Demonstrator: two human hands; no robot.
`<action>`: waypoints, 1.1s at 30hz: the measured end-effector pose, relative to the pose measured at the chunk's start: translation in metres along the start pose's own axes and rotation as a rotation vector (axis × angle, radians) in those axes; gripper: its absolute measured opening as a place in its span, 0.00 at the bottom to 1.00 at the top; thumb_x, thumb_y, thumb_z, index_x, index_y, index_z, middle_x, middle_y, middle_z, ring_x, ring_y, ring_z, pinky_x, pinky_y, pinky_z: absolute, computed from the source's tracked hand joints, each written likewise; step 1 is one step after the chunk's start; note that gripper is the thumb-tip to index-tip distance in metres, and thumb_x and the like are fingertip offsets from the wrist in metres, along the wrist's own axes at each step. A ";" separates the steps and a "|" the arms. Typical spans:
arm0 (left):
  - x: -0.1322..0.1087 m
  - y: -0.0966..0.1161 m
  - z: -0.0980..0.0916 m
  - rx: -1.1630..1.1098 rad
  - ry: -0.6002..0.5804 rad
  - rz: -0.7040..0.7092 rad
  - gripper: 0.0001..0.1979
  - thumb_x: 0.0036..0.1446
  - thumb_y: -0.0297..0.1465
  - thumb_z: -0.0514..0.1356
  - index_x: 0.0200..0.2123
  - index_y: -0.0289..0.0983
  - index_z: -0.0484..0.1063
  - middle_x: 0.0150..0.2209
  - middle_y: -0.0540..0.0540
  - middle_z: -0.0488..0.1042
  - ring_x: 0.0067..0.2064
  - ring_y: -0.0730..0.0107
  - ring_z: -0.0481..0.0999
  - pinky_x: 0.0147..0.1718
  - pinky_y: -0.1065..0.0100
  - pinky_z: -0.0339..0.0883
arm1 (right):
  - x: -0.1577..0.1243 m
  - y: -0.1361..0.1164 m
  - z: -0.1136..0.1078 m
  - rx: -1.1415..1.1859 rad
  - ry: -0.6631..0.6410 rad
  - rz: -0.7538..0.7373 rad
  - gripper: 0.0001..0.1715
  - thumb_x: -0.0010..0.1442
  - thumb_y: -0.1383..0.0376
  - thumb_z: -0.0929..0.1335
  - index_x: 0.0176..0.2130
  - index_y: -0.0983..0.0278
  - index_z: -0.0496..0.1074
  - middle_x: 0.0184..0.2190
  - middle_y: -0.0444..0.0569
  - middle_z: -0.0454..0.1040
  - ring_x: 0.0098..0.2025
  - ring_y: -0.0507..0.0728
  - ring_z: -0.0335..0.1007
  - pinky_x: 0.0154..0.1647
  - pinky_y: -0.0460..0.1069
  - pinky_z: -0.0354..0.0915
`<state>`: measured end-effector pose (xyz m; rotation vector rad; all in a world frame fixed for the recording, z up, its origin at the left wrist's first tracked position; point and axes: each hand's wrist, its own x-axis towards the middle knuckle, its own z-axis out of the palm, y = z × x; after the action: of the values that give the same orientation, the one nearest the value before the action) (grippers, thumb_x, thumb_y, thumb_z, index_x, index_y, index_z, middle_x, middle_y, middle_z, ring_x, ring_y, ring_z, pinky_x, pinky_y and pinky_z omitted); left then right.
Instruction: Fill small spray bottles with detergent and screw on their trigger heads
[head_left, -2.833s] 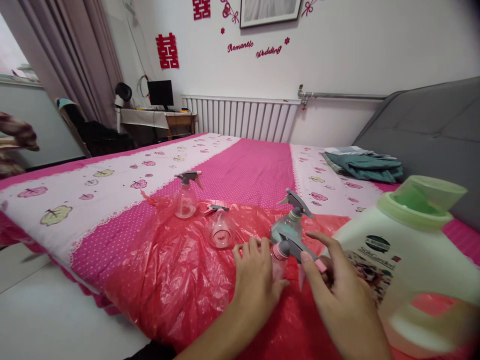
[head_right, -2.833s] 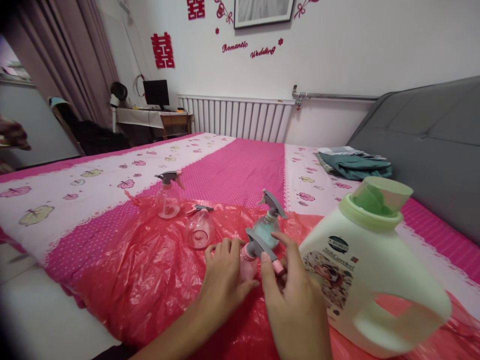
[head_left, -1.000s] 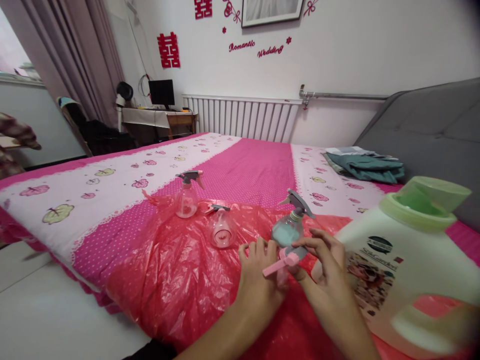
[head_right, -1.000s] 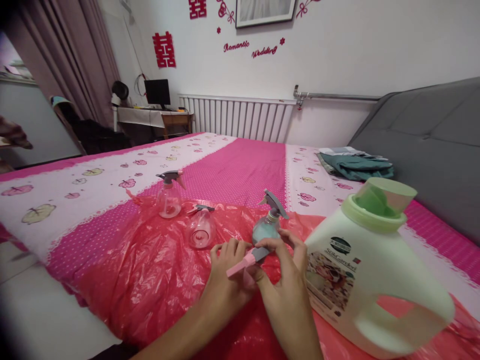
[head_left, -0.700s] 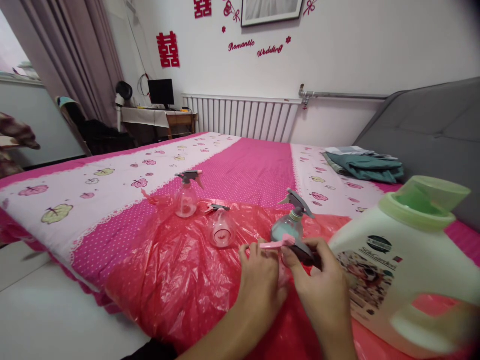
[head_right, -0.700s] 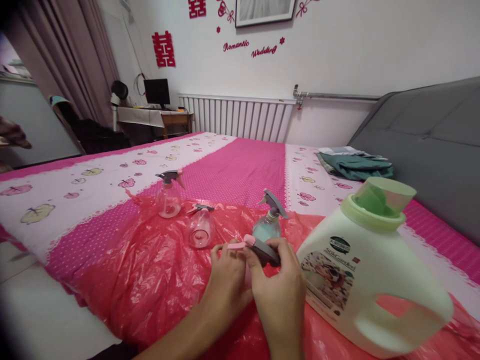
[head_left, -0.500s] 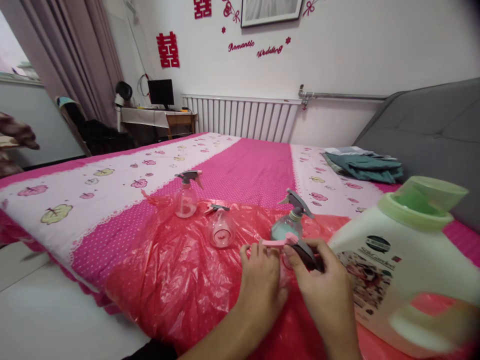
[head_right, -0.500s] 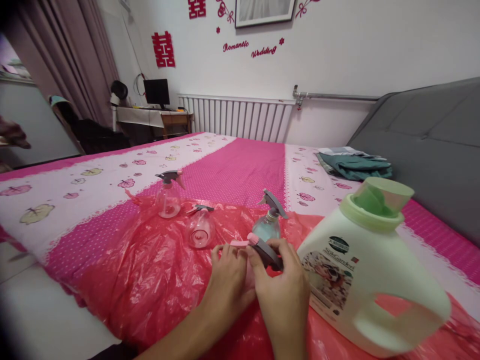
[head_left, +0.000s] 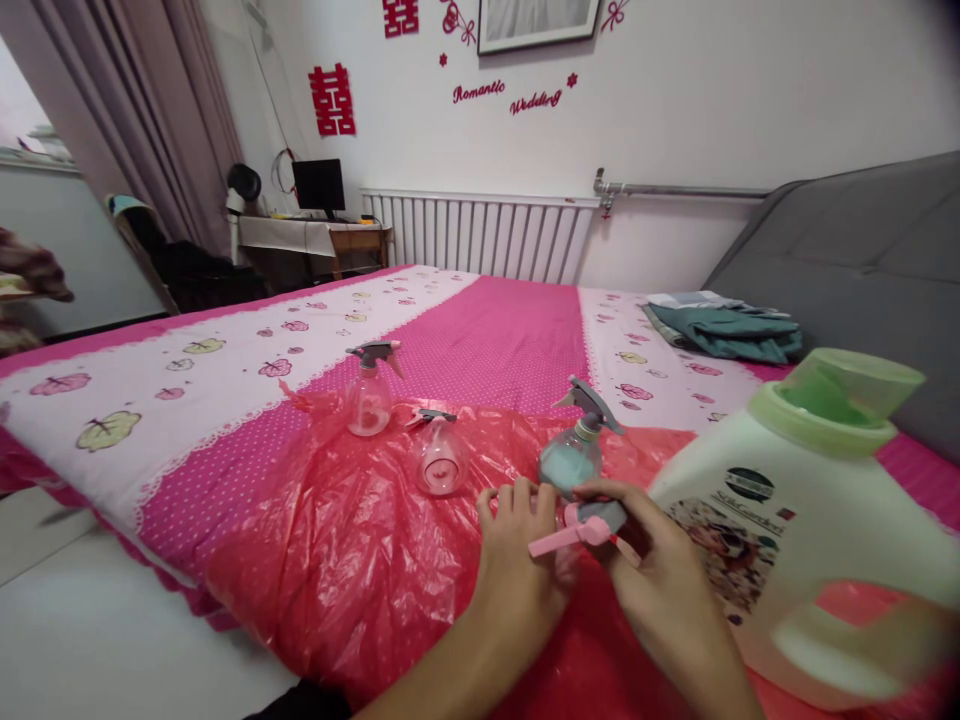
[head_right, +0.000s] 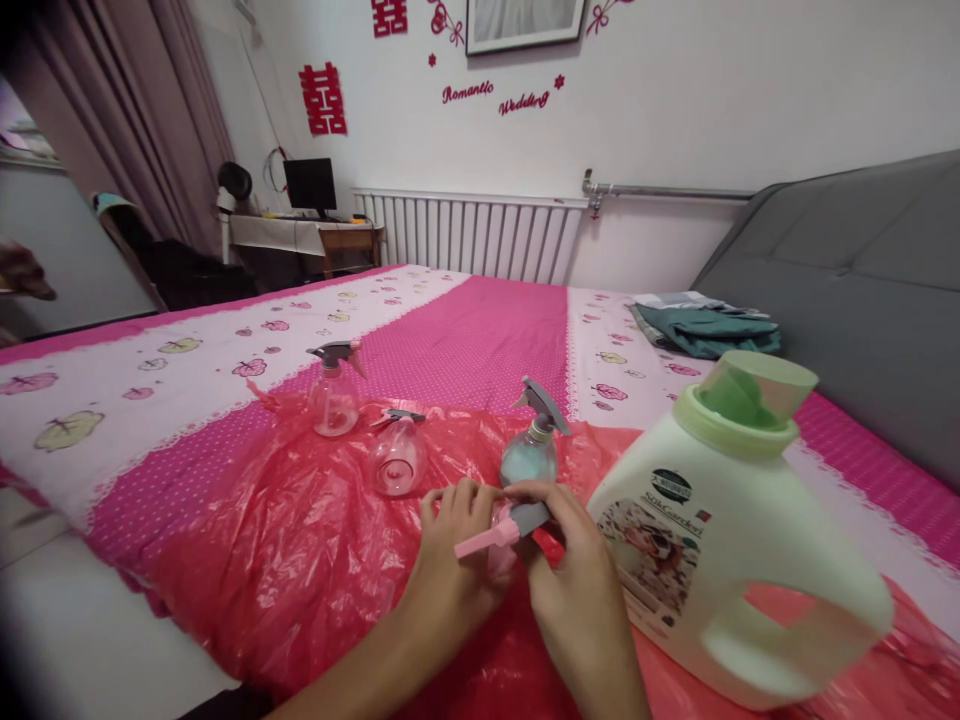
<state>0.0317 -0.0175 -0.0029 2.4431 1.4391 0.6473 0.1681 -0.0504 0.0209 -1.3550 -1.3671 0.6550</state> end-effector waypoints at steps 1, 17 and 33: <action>-0.001 0.000 -0.001 -0.019 0.005 -0.004 0.18 0.56 0.25 0.58 0.51 0.40 0.69 0.51 0.43 0.73 0.53 0.50 0.69 0.54 0.47 0.58 | 0.000 -0.001 0.002 -0.023 0.037 0.009 0.19 0.57 0.54 0.69 0.44 0.61 0.77 0.48 0.51 0.76 0.49 0.62 0.73 0.52 0.53 0.67; 0.001 -0.005 -0.005 -0.053 0.019 -0.040 0.26 0.52 0.26 0.61 0.56 0.41 0.69 0.53 0.42 0.72 0.54 0.49 0.70 0.58 0.44 0.58 | 0.006 0.011 0.020 -0.013 0.212 0.034 0.21 0.53 0.48 0.73 0.40 0.61 0.77 0.40 0.48 0.75 0.42 0.61 0.73 0.45 0.53 0.67; 0.006 -0.004 -0.008 -0.091 -0.018 -0.111 0.21 0.55 0.31 0.63 0.52 0.39 0.69 0.52 0.41 0.73 0.54 0.49 0.70 0.56 0.47 0.57 | 0.008 0.015 0.025 0.000 0.214 -0.128 0.28 0.56 0.53 0.75 0.53 0.59 0.75 0.44 0.49 0.76 0.40 0.58 0.76 0.41 0.50 0.74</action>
<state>0.0266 -0.0107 0.0041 2.2765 1.4918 0.6501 0.1519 -0.0326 0.0026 -1.2863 -1.2690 0.4119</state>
